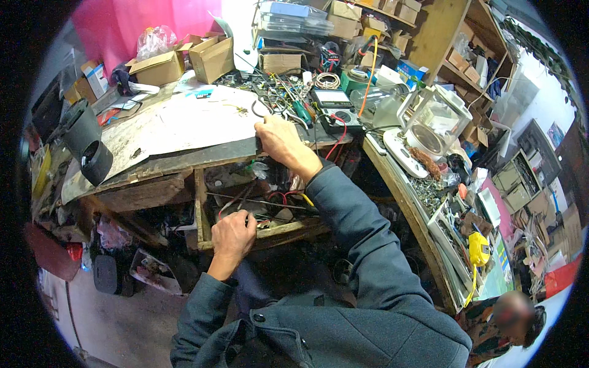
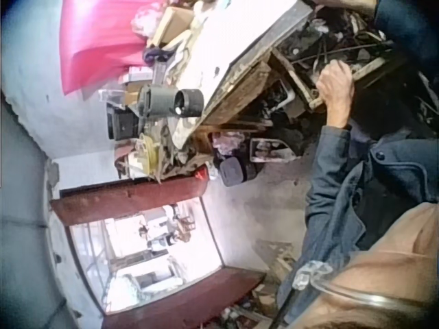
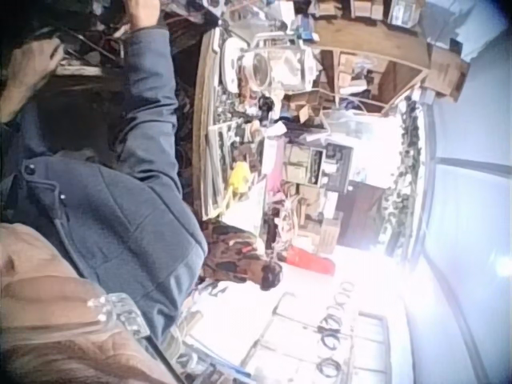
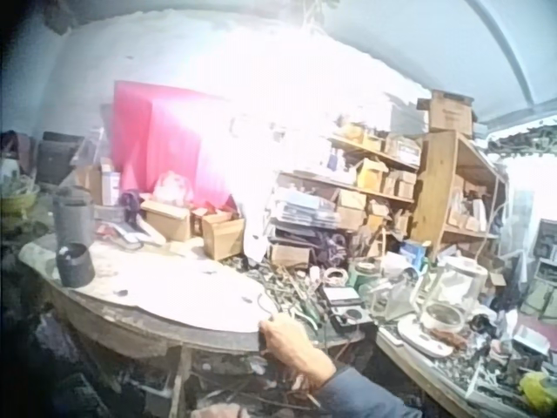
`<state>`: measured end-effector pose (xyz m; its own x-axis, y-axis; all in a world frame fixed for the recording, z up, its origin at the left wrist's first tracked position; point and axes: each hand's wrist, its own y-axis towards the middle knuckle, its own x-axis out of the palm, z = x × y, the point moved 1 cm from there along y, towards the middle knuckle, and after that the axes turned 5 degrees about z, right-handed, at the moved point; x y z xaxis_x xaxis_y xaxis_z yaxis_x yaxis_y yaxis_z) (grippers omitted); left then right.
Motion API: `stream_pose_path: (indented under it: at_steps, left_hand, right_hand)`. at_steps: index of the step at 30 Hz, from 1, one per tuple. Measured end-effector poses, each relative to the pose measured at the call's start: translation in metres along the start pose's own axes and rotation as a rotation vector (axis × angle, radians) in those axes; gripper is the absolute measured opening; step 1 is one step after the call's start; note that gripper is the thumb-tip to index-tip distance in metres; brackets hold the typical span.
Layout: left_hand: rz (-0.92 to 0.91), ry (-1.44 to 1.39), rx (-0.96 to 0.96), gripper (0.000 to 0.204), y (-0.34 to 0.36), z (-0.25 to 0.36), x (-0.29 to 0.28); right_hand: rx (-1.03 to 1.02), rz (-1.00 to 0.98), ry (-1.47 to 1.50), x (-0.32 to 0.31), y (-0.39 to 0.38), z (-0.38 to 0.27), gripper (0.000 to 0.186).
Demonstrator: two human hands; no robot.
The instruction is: The person works at a cluttered workbench, using a multimeter to test a small electronic component. They then use a screwdriver to adjust parts within a wooden drawer and handle various wires and tools throughout the process.
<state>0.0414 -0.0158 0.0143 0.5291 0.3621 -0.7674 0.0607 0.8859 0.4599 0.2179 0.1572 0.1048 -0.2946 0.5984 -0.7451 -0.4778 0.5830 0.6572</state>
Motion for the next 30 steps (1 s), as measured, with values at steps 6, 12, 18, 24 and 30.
stream_pose_path:
  at_steps: [6,12,18,24,30]
  left_hand:
    - [0.023,-0.015,0.019,0.027,0.000,0.002,0.000]
    - [0.042,-0.004,0.028,0.026,-0.001,-0.003,0.003]
    - [0.040,0.006,0.032,0.026,0.001,-0.002,0.002]
    - [-0.010,-0.055,-0.010,0.027,-0.001,-0.002,-0.002]
    - [-0.012,-0.133,-0.089,0.026,-0.004,-0.006,-0.002]
  right_hand:
    - [0.156,0.027,-0.162,-0.023,-0.003,0.047,0.014]
    - [0.114,0.004,-0.210,-0.012,0.014,0.085,0.006]
    - [0.190,0.073,-0.142,-0.044,0.033,0.092,0.011]
    - [0.188,-0.146,0.479,-0.066,-0.017,0.011,0.014]
    - [0.072,-0.765,0.048,-0.025,-0.112,-0.045,0.018]
